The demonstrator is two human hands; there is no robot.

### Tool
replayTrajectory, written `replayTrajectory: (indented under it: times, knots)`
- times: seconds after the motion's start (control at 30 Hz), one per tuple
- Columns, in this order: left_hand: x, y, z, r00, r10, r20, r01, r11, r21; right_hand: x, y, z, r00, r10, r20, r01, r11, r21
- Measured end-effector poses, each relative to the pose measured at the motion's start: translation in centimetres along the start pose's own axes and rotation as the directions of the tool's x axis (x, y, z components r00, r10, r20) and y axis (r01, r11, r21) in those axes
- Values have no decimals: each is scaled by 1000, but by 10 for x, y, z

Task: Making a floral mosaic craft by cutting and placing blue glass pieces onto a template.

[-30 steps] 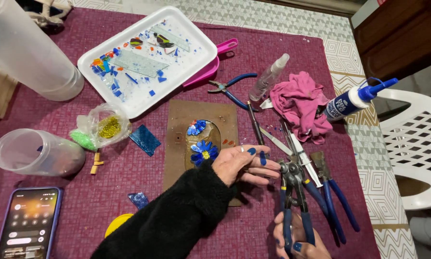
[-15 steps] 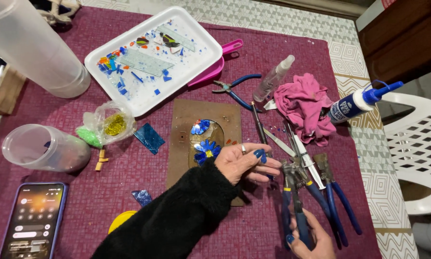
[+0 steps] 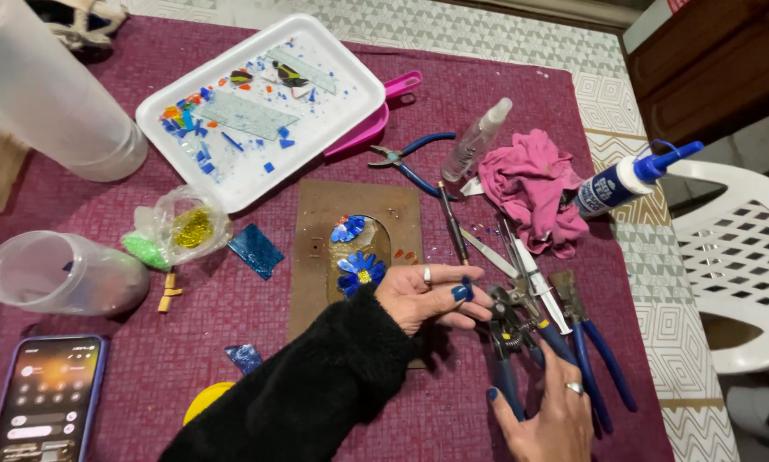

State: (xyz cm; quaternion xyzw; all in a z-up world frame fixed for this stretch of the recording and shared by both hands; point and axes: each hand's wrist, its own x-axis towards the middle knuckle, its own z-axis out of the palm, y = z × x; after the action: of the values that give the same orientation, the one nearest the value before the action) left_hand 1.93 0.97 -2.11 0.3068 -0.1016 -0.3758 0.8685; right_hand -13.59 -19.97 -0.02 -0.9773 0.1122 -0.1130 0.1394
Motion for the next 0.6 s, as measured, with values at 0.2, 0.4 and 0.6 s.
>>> replayTrajectory:
  times: [0.2, 0.4, 0.6]
  knots:
    - [-1, -12, 1, 996, 67, -55, -57, 986, 159, 4, -4, -2, 995, 58, 78, -57, 998, -19]
    - [-5, -5, 16, 956, 290, -42, -244, 867, 434, 5, 0, 0, 991, 29, 128, -29, 1000, -5]
    - [-6, -3, 16, 952, 268, -145, -166, 855, 492, 6, 0, 1, 988, 37, 150, -36, 999, -12]
